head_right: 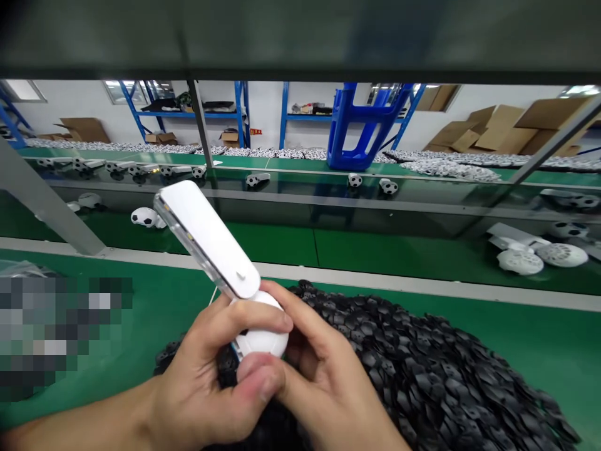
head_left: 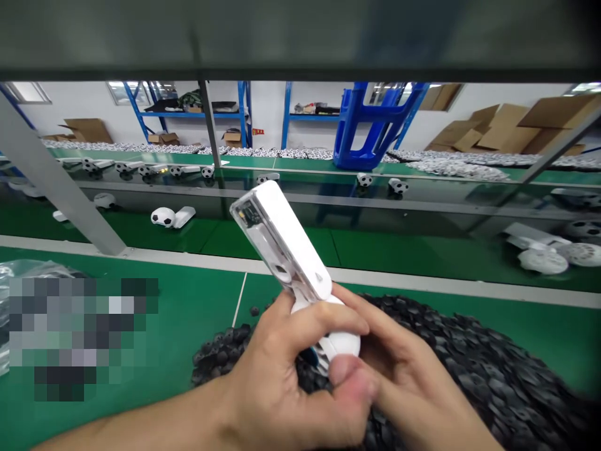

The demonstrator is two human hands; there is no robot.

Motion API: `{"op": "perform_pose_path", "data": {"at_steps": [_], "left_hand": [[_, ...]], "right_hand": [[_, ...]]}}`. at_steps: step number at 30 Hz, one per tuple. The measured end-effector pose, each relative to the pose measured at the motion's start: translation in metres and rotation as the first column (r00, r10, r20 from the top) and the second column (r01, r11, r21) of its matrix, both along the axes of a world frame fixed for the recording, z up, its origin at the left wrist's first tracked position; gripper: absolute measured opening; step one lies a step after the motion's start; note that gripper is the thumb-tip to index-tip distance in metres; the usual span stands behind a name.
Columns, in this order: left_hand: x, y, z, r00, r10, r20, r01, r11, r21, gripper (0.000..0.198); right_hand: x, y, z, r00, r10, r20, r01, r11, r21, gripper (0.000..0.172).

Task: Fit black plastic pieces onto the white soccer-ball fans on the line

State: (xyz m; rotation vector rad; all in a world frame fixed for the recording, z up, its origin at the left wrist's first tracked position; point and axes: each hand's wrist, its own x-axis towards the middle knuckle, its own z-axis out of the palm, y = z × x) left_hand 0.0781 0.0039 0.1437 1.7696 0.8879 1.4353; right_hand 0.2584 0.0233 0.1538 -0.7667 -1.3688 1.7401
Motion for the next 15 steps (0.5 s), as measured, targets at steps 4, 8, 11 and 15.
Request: {"op": "perform_pose_path", "data": {"at_steps": [4, 8, 11, 15], "left_hand": [[-0.007, 0.002, 0.012, 0.965, -0.143, 0.219, 0.191, 0.956, -0.221, 0.029], [-0.013, 0.008, 0.026, 0.909, -0.051, 0.414, 0.205, 0.918, -0.339, 0.054], [-0.013, 0.011, 0.03, 0.913, 0.012, 0.407, 0.171, 0.896, -0.41, 0.065], [-0.011, 0.011, 0.026, 0.906, 0.013, 0.424, 0.206, 0.86, -0.467, 0.07]], "right_hand": [[0.016, 0.015, 0.008, 0.991, 0.014, 0.136, -0.028, 0.994, 0.103, 0.064], [0.032, 0.033, 0.009, 0.708, -0.104, 0.699, -0.263, 0.879, 0.397, 0.045], [0.029, 0.042, -0.005, 0.372, -0.243, 0.896, -0.481, 0.775, 0.41, 0.025], [0.016, 0.044, -0.031, 0.275, -0.28, 0.92, -0.513, 0.766, 0.387, 0.03]]}}
